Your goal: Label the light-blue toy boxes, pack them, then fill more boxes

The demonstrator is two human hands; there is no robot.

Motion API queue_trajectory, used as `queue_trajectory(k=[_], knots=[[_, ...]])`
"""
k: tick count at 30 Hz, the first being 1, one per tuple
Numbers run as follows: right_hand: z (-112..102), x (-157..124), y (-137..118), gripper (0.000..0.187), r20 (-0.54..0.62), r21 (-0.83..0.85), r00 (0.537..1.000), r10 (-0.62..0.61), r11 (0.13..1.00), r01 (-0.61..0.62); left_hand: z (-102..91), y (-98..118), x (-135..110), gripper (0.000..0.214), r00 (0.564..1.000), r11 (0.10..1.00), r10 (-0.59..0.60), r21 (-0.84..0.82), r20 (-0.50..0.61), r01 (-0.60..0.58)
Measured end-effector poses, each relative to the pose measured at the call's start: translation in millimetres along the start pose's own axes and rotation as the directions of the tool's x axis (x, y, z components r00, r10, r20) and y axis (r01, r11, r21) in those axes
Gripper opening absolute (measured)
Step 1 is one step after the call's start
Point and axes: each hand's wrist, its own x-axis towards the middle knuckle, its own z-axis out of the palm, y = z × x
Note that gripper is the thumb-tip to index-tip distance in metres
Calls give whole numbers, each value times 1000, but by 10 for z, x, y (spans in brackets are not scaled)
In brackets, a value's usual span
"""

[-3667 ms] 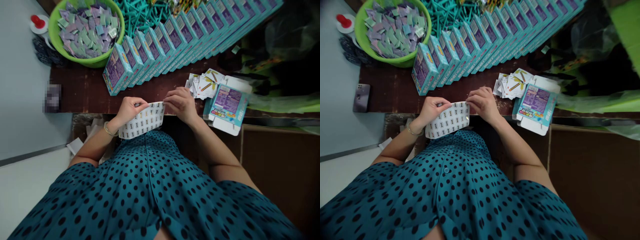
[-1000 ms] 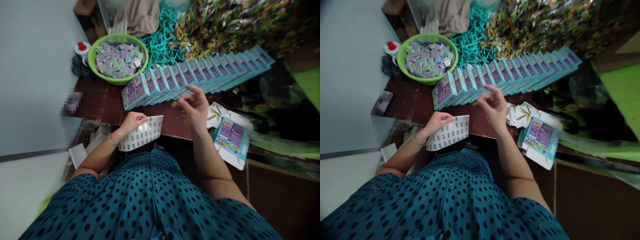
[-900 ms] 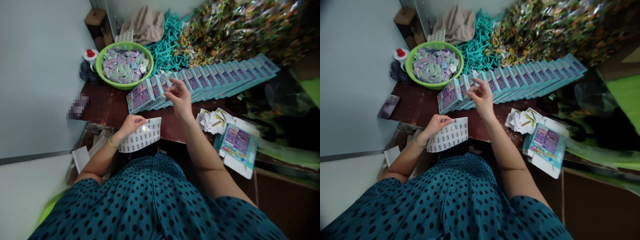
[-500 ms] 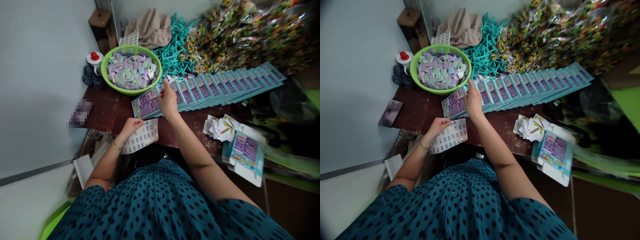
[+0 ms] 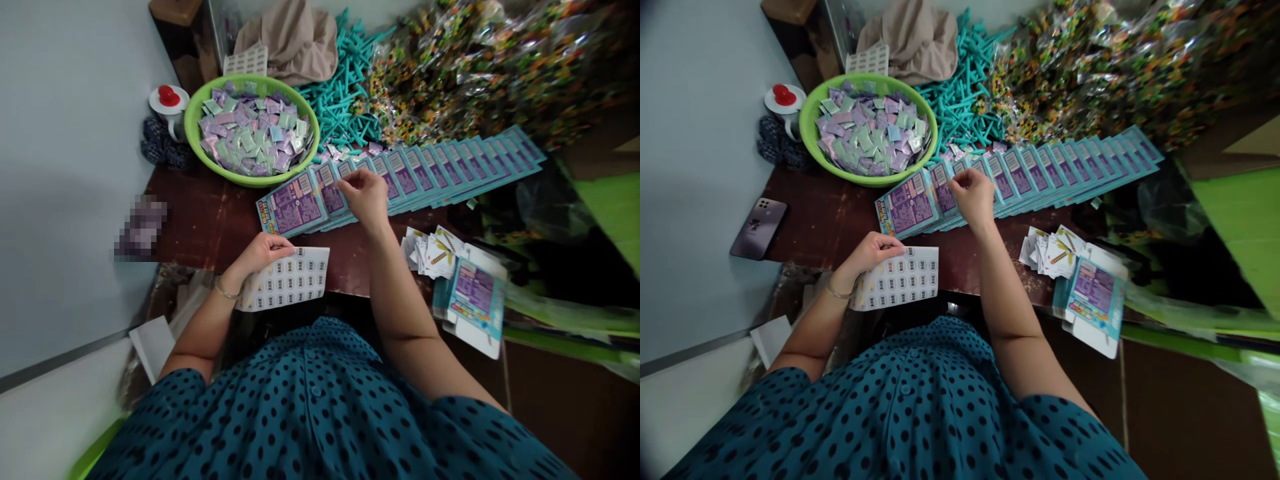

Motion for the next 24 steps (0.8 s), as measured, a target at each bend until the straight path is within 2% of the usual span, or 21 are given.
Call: queue_trajectory(k=[2, 4, 6, 7, 8, 9, 11, 12, 13, 16, 19, 24], knots=[[27, 10, -38, 19, -52, -140, 999, 14, 990, -21, 25, 13, 40, 25, 1000, 999, 17, 28, 9, -17], [-61, 12, -113, 19, -80, -203, 997, -9, 979, -8, 54, 21, 64, 25, 999, 998, 28, 49, 22, -29], [-234, -51, -248, 20, -83, -172, 995, -52, 984, 37, 89, 42, 71, 24, 999, 997, 43, 63, 17, -44], [-328, -123, -338, 21, -46, -128, 996, -79, 989, 73, 110, 63, 70, 23, 998, 996, 58, 68, 2, -58], [-413, -224, -435, 22, 41, -69, 993, -110, 991, 113, 132, 92, 68, 23, 997, 994, 79, 73, -16, -78], [-480, -350, -530, 23, 175, -1, 974, -145, 989, 147, 156, 128, 65, 22, 994, 992, 105, 80, -37, -102], [-553, -642, -676, 21, 443, 118, 876, -192, 981, 156, 202, 213, 58, 21, 984, 981, 166, 112, -68, -158], [-562, -787, -711, 19, 519, 144, 834, -186, 981, 129, 223, 255, 54, 20, 978, 973, 194, 145, -79, -182], [-563, -916, -717, 19, 543, 145, 826, -156, 985, 90, 242, 294, 51, 19, 971, 961, 219, 190, -92, -198], [-573, -1177, -599, 22, 437, 120, 900, -7, 992, -50, 293, 367, 41, 16, 953, 919, 268, 335, -141, -209], [-646, -1286, -444, 27, 402, 170, 914, 60, 976, -139, 357, 383, 36, 25, 939, 908, 296, 356, -177, -219], [-791, -1375, -362, 23, 310, 204, 950, 39, 973, -106, 484, 400, 41, 25, 947, 917, 293, 318, -131, -240]])
